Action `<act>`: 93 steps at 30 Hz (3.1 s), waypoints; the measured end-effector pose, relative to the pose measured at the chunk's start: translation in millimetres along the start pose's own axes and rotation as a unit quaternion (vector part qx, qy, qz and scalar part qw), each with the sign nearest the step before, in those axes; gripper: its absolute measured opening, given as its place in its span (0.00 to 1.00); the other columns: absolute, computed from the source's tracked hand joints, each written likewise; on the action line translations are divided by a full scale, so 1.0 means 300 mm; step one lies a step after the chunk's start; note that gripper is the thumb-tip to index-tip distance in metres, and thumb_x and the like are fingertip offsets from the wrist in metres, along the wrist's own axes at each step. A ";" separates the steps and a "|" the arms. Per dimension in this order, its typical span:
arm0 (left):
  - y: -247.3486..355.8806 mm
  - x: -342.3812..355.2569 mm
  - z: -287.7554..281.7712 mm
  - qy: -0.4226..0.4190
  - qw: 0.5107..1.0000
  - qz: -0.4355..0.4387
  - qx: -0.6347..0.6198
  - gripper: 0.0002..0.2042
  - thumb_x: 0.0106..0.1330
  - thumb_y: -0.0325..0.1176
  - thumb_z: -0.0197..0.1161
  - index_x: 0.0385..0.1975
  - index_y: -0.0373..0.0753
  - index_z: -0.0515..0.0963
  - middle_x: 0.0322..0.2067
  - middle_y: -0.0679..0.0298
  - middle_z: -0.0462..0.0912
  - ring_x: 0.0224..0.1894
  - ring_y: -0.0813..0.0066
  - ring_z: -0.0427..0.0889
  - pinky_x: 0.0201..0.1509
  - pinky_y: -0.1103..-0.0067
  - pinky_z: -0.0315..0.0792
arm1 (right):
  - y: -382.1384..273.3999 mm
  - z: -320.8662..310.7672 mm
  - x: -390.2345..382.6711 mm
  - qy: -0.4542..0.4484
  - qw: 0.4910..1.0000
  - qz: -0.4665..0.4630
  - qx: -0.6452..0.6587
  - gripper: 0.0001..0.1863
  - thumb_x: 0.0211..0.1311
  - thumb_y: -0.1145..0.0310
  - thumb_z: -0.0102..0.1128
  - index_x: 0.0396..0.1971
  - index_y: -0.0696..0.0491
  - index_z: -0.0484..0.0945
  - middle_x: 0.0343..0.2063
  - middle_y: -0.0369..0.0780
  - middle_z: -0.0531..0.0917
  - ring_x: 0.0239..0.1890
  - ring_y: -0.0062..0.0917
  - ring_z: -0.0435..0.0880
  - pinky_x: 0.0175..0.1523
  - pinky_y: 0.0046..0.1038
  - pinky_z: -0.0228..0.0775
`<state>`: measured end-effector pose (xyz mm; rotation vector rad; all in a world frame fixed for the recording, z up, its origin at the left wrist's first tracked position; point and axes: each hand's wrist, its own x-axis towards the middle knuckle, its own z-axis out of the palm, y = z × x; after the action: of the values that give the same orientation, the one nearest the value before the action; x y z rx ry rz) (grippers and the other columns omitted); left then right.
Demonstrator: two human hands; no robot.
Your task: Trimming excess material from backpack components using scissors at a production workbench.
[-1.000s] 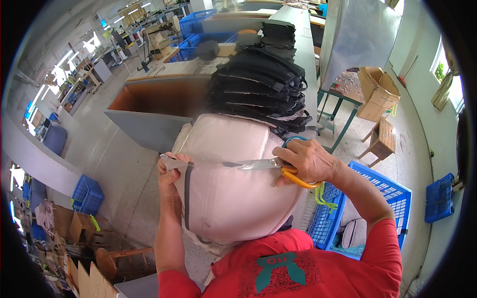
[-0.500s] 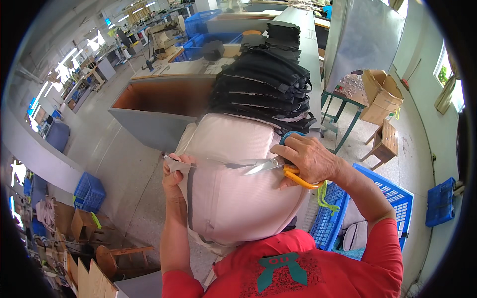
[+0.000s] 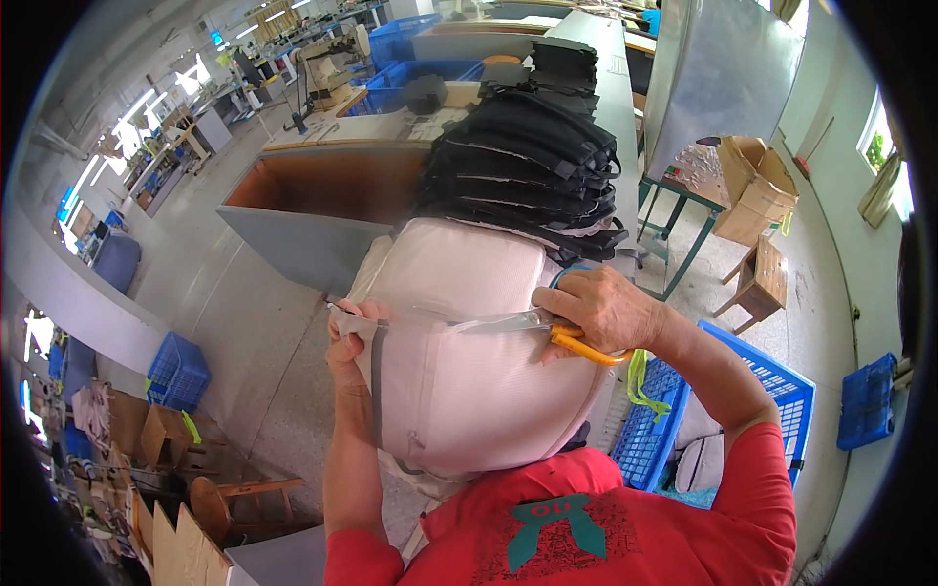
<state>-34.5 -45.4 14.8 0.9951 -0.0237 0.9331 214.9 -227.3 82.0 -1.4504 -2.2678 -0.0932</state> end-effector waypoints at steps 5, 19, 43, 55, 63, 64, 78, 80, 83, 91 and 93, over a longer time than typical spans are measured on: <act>-0.004 0.002 0.016 0.007 1.000 0.003 -0.002 0.19 0.47 0.46 0.69 0.20 0.47 0.63 0.16 0.75 0.62 0.21 0.83 0.58 0.33 0.81 0.56 | 0.020 0.020 -0.014 -0.001 0.999 -0.028 -0.017 0.27 0.48 0.47 0.62 0.35 0.56 0.73 0.16 0.36 0.70 0.19 0.26 0.73 0.21 0.26 0.64; -0.015 -0.014 -0.011 0.047 0.998 0.007 0.052 0.18 0.45 0.44 0.69 0.21 0.47 0.64 0.17 0.74 0.63 0.22 0.81 0.58 0.35 0.80 0.56 | -0.030 0.003 0.036 0.011 0.999 -0.032 0.008 0.15 0.51 0.64 0.60 0.36 0.56 0.71 0.15 0.38 0.70 0.19 0.30 0.73 0.23 0.29 0.66; 0.020 -0.030 0.032 0.076 0.986 0.009 0.151 0.19 0.36 0.33 0.76 0.20 0.41 0.68 0.19 0.67 0.67 0.26 0.72 0.68 0.34 0.76 0.61 | -0.056 -0.031 0.018 0.060 0.994 0.009 0.086 0.24 0.50 0.55 0.63 0.38 0.59 0.70 0.15 0.40 0.70 0.17 0.33 0.72 0.23 0.29 0.65; 0.050 -0.028 0.171 -0.005 0.968 0.036 0.250 0.17 0.35 0.17 0.69 0.30 0.36 0.77 0.28 0.67 0.80 0.31 0.80 0.78 0.37 0.83 0.72 | -0.119 -0.110 0.009 -0.034 0.996 0.073 0.029 0.34 0.43 0.43 0.65 0.42 0.55 0.69 0.23 0.41 0.73 0.27 0.34 0.73 0.30 0.33 0.66; 0.019 -0.031 0.184 -0.012 0.961 0.036 0.275 0.15 0.36 0.18 0.70 0.26 0.36 0.77 0.26 0.67 0.79 0.29 0.80 0.78 0.33 0.83 0.72 | -0.129 -0.108 0.010 -0.062 0.995 0.068 0.032 0.30 0.45 0.46 0.64 0.39 0.55 0.71 0.22 0.41 0.73 0.26 0.33 0.74 0.28 0.33 0.66; 0.018 -0.031 0.187 -0.012 0.961 0.037 0.275 0.15 0.36 0.18 0.70 0.26 0.36 0.77 0.26 0.67 0.79 0.29 0.80 0.78 0.33 0.83 0.72 | -0.128 -0.103 0.008 -0.052 0.996 0.061 0.040 0.28 0.46 0.47 0.64 0.38 0.55 0.71 0.20 0.41 0.73 0.24 0.33 0.74 0.27 0.32 0.66; -0.021 -0.013 0.229 -0.082 0.934 -0.003 0.347 0.12 0.47 0.29 0.66 0.32 0.35 0.76 0.25 0.70 0.75 0.29 0.83 0.73 0.29 0.86 0.66 | -0.123 -0.107 -0.058 0.017 0.989 0.140 0.049 0.31 0.42 0.52 0.69 0.43 0.55 0.69 0.23 0.41 0.73 0.25 0.33 0.74 0.29 0.32 0.65; -0.036 -0.009 0.248 -0.095 0.924 -0.001 0.370 0.10 0.48 0.29 0.65 0.31 0.35 0.77 0.24 0.71 0.74 0.29 0.84 0.72 0.28 0.87 0.64 | -0.129 -0.111 -0.070 0.004 0.989 0.148 0.018 0.27 0.46 0.56 0.67 0.43 0.54 0.68 0.25 0.42 0.74 0.28 0.33 0.75 0.31 0.34 0.66; -0.026 -0.010 0.287 -0.057 0.935 -0.092 0.338 0.08 0.48 0.26 0.65 0.30 0.34 0.78 0.24 0.71 0.74 0.27 0.85 0.71 0.28 0.87 0.63 | -0.139 -0.098 -0.084 -0.009 0.987 0.155 -0.034 0.27 0.47 0.57 0.66 0.44 0.53 0.68 0.26 0.41 0.73 0.28 0.33 0.73 0.30 0.32 0.66; -0.004 0.007 0.300 -0.138 0.927 -0.094 0.335 0.08 0.49 0.23 0.65 0.31 0.34 0.79 0.24 0.69 0.75 0.27 0.84 0.72 0.29 0.87 0.64 | -0.141 -0.096 -0.083 -0.036 0.988 0.150 -0.009 0.27 0.46 0.56 0.67 0.44 0.53 0.69 0.25 0.41 0.72 0.30 0.32 0.72 0.32 0.32 0.65; -0.003 0.011 0.309 -0.136 0.932 -0.097 0.322 0.08 0.49 0.23 0.65 0.30 0.34 0.79 0.25 0.68 0.75 0.27 0.84 0.72 0.28 0.87 0.65 | -0.141 -0.102 -0.079 -0.041 0.988 0.147 -0.006 0.28 0.45 0.56 0.68 0.44 0.53 0.69 0.25 0.41 0.72 0.30 0.32 0.72 0.32 0.32 0.65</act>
<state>3.3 -110.5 69.1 1.7002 0.1558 0.6168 196.2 -275.1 107.6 -1.8067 -2.0907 0.0450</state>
